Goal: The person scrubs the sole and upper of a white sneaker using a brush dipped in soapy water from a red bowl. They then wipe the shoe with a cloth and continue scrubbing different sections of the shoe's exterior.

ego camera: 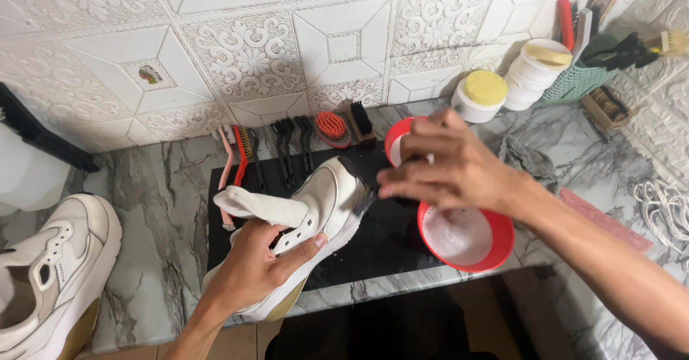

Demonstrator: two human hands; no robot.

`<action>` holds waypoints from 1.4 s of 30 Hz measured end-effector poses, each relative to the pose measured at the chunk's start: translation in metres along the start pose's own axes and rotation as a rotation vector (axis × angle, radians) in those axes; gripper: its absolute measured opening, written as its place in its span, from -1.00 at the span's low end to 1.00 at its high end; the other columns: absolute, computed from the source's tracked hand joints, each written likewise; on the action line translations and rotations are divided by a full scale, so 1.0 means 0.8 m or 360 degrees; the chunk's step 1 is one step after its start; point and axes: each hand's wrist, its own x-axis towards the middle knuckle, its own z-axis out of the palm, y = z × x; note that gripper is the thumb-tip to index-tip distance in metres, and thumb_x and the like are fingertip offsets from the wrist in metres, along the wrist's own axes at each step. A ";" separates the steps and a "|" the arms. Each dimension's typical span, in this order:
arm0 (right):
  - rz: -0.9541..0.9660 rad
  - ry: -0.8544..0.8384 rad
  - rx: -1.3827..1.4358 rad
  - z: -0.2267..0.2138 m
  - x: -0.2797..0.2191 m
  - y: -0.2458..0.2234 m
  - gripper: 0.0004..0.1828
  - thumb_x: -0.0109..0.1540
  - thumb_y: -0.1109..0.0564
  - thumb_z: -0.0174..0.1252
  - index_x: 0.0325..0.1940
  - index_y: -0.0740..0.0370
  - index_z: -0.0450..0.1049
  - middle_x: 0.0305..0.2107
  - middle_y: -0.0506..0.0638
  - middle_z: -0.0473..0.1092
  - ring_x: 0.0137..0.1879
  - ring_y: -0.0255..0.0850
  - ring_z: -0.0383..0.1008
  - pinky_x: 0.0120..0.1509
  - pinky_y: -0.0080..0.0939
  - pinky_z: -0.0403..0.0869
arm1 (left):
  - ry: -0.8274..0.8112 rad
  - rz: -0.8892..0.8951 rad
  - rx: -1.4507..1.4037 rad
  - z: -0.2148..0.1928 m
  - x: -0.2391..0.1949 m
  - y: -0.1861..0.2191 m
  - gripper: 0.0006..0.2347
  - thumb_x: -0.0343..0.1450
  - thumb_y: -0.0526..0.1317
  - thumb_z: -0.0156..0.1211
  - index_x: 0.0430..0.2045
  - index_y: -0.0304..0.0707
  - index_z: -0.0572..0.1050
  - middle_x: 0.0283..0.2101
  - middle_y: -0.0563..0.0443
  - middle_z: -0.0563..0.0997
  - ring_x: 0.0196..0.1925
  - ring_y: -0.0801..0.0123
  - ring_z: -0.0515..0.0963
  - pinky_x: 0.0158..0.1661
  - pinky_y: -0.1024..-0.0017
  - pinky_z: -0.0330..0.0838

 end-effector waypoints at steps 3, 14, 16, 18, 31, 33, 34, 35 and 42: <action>0.0242 0.0204 -0.0091 0.004 -0.013 0.017 -0.81 0.30 -0.11 0.39 -0.12 -0.02 0.70 -0.46 -0.13 0.27 -0.21 -0.14 0.09 0.09 -0.09 0.04 | 0.0013 0.0194 -0.0291 -0.012 0.008 0.039 -0.75 0.43 -0.04 0.33 -0.30 -0.28 0.69 -0.31 0.17 0.73 -0.19 0.51 0.62 -0.07 0.49 0.45; 0.1051 -0.0342 -0.0566 -0.004 -0.075 0.052 -0.72 0.45 0.09 0.05 0.20 0.24 0.43 -0.22 0.11 0.50 -0.05 0.06 0.47 0.12 0.10 0.38 | 0.0555 -0.0030 -0.0606 -0.011 0.000 0.032 -0.66 0.41 -0.12 0.45 -0.69 -0.17 0.38 -0.61 0.28 0.34 -0.44 0.60 0.30 -0.33 0.55 0.23; 0.1243 -0.0582 -0.0676 0.008 -0.097 0.069 -0.69 0.39 0.19 -0.03 0.21 0.25 0.37 -0.13 0.25 0.54 -0.01 0.24 0.51 0.12 0.27 0.47 | 0.0630 0.0020 -0.0631 -0.010 0.004 0.036 -0.72 0.41 -0.13 0.45 -0.65 -0.21 0.49 -0.58 0.27 0.46 -0.38 0.62 0.40 -0.23 0.58 0.33; 0.1690 -0.1275 -0.0398 0.030 -0.111 0.072 -0.57 0.42 0.12 -0.16 0.33 -0.16 0.43 0.00 0.01 0.43 0.16 0.17 0.55 0.04 0.32 0.54 | 0.0692 -0.0051 -0.0664 -0.006 0.006 0.036 -0.72 0.42 -0.12 0.44 -0.64 -0.23 0.52 -0.42 0.25 0.56 -0.20 0.60 0.46 -0.02 0.57 0.35; 0.1492 -0.0679 -0.0429 -0.052 -0.124 -0.021 -0.73 0.34 0.00 0.17 0.11 0.00 0.58 -0.10 -0.11 0.44 -0.52 -0.08 0.53 -0.34 0.20 0.61 | 0.0668 -0.0142 -0.0418 -0.012 0.007 0.057 -0.77 0.37 -0.11 0.42 -0.46 -0.37 0.67 0.23 0.08 0.66 -0.06 0.61 0.52 -0.17 0.60 0.43; 0.1444 -0.0906 -0.0545 -0.054 -0.139 -0.047 -0.73 0.28 -0.15 0.18 0.04 -0.18 0.53 -0.18 -0.17 0.43 -0.40 -0.03 0.60 -0.46 0.12 0.58 | 0.0668 -0.0019 -0.0417 -0.012 0.004 0.052 -0.83 0.40 -0.23 0.43 -0.31 -0.41 0.68 -0.21 0.03 0.76 -0.01 0.50 0.65 0.04 0.51 0.57; 0.1445 -0.0907 -0.0544 -0.046 -0.158 -0.049 -0.73 0.28 -0.15 0.18 0.04 -0.18 0.53 -0.18 -0.17 0.43 -0.40 -0.03 0.60 -0.46 0.12 0.58 | 0.0666 -0.0020 -0.0417 -0.011 0.006 0.049 -0.83 0.40 -0.23 0.43 -0.31 -0.41 0.68 -0.21 0.03 0.76 -0.01 0.50 0.65 0.04 0.51 0.57; 0.1382 -0.0949 -0.0634 -0.037 -0.175 -0.051 -0.69 0.30 -0.14 0.13 0.14 -0.22 0.49 -0.19 -0.17 0.40 -0.35 -0.05 0.62 -0.48 0.12 0.56 | 0.0674 0.0025 -0.0343 -0.011 0.006 0.046 -0.80 0.41 -0.19 0.44 -0.46 -0.36 0.59 -0.37 0.12 0.63 -0.13 0.55 0.54 -0.04 0.52 0.49; 0.0852 -0.0753 -0.0778 -0.048 -0.193 -0.048 -0.61 0.29 0.04 0.20 0.22 0.03 0.50 0.00 -0.02 0.46 -0.06 -0.07 0.54 0.10 -0.03 0.47 | 0.0580 0.0210 -0.0199 -0.008 0.010 0.050 -0.74 0.44 -0.13 0.39 -0.61 -0.27 0.57 -0.51 0.18 0.59 0.24 0.52 0.42 0.21 0.41 0.30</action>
